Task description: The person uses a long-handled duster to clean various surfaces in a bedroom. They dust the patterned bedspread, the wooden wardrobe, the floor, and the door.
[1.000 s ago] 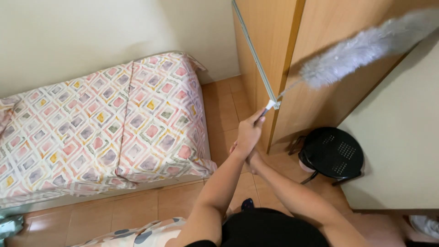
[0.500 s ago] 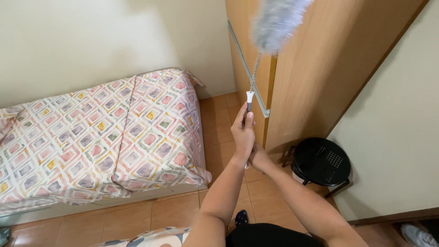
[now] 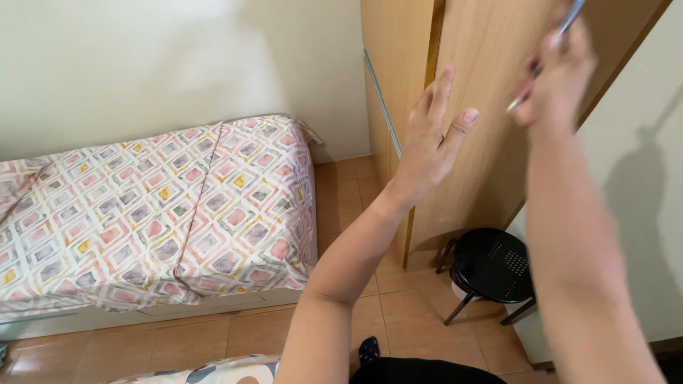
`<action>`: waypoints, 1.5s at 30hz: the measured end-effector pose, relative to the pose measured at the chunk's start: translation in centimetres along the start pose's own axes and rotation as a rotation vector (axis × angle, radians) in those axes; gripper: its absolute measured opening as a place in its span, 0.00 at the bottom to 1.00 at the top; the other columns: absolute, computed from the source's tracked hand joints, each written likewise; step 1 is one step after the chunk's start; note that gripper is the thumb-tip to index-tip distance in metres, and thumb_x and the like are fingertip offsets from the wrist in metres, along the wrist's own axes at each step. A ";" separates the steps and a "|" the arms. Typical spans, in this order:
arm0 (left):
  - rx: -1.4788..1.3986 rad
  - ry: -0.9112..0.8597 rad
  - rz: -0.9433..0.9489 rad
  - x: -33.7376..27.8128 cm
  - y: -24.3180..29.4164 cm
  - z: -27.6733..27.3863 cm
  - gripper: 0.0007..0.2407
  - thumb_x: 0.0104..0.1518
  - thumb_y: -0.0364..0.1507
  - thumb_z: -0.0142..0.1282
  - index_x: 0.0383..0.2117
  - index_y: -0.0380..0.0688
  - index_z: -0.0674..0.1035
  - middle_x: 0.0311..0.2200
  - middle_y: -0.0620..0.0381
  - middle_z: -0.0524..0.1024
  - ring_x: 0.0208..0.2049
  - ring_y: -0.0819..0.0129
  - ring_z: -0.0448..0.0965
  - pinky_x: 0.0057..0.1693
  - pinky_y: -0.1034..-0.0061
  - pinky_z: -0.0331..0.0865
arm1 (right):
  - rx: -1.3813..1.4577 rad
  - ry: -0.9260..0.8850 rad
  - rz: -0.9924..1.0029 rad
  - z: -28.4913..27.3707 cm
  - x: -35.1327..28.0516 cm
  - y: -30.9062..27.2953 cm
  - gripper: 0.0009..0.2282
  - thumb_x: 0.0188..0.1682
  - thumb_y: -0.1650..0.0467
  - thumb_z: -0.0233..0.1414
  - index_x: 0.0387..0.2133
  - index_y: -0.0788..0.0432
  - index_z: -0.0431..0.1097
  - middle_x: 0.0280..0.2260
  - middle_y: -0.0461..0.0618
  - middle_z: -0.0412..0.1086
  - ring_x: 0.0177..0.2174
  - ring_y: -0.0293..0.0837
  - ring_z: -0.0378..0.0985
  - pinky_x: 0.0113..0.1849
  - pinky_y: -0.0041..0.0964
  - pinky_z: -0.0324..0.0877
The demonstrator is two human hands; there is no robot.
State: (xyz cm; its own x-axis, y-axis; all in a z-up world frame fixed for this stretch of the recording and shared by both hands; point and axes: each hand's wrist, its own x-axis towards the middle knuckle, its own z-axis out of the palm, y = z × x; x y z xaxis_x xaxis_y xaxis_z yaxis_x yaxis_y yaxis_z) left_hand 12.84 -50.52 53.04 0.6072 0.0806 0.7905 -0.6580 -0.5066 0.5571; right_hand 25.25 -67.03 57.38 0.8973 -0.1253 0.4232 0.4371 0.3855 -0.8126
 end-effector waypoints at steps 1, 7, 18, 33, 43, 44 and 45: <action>-0.001 0.005 0.000 -0.2 -0.5 -0.1 0.29 0.71 0.47 0.44 0.73 0.46 0.57 0.67 0.41 0.64 0.68 0.46 0.63 0.72 0.55 0.57 | -0.002 -0.005 -0.002 -0.5 1.6 -0.7 0.07 0.64 0.72 0.45 0.52 0.54 0.64 0.26 0.44 0.64 0.16 0.33 0.58 0.18 0.32 0.54; -0.049 -0.058 -0.043 1.0 -1.8 -1.0 0.23 0.70 0.45 0.47 0.64 0.44 0.72 0.62 0.45 0.70 0.64 0.51 0.71 0.69 0.62 0.64 | -0.065 -0.094 0.116 0.4 6.4 -2.9 0.02 0.66 0.71 0.46 0.43 0.55 0.63 0.27 0.44 0.66 0.18 0.33 0.57 0.21 0.31 0.52; -0.390 -0.043 -0.204 1.1 -3.5 2.2 0.25 0.70 0.44 0.46 0.67 0.43 0.67 0.63 0.47 0.68 0.60 0.60 0.72 0.64 0.69 0.67 | -0.881 -0.138 -0.550 -2.7 -0.2 9.9 0.22 0.59 0.79 0.49 0.67 0.61 0.60 0.30 0.53 0.70 0.29 0.40 0.75 0.33 0.35 0.71; -0.490 0.014 -0.522 -9.4 -10.3 2.0 0.27 0.66 0.43 0.51 0.66 0.39 0.68 0.64 0.42 0.67 0.66 0.57 0.66 0.68 0.66 0.60 | -1.041 -0.296 0.573 -25.4 -35.2 34.2 0.19 0.55 0.66 0.51 0.59 0.57 0.65 0.40 0.62 0.76 0.38 0.56 0.80 0.40 0.46 0.72; -0.449 0.001 -0.861 -17.9 -14.9 1.9 0.27 0.64 0.42 0.52 0.64 0.35 0.68 0.61 0.44 0.63 0.64 0.57 0.66 0.65 0.66 0.63 | 0.131 -0.101 0.853 -4.8 -22.2 16.9 0.05 0.58 0.74 0.42 0.33 0.55 0.65 0.22 0.42 0.62 0.14 0.33 0.53 0.16 0.26 0.49; -0.427 0.000 -0.830 -17.1 -14.6 1.3 0.26 0.65 0.43 0.51 0.63 0.35 0.69 0.60 0.44 0.64 0.63 0.57 0.67 0.65 0.66 0.63 | 0.195 -0.113 0.734 -3.1 -20.9 14.3 0.04 0.59 0.74 0.43 0.39 0.55 0.67 0.23 0.43 0.62 0.15 0.33 0.53 0.17 0.27 0.49; -0.405 -0.002 -0.800 -16.4 -14.4 0.8 0.26 0.65 0.43 0.50 0.63 0.35 0.70 0.59 0.44 0.65 0.62 0.57 0.68 0.65 0.66 0.63 | 0.259 -0.126 0.615 -1.2 -19.5 11.8 0.06 0.60 0.74 0.45 0.44 0.55 0.69 0.23 0.45 0.63 0.15 0.34 0.53 0.18 0.28 0.50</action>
State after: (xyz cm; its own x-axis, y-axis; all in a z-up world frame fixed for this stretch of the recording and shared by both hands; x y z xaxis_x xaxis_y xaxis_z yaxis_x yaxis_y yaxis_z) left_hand 12.68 -45.23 31.90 0.9523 0.2775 0.1266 -0.1439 0.0426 0.9887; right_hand 12.96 -61.16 39.06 0.9571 0.2881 -0.0295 -0.1938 0.5612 -0.8047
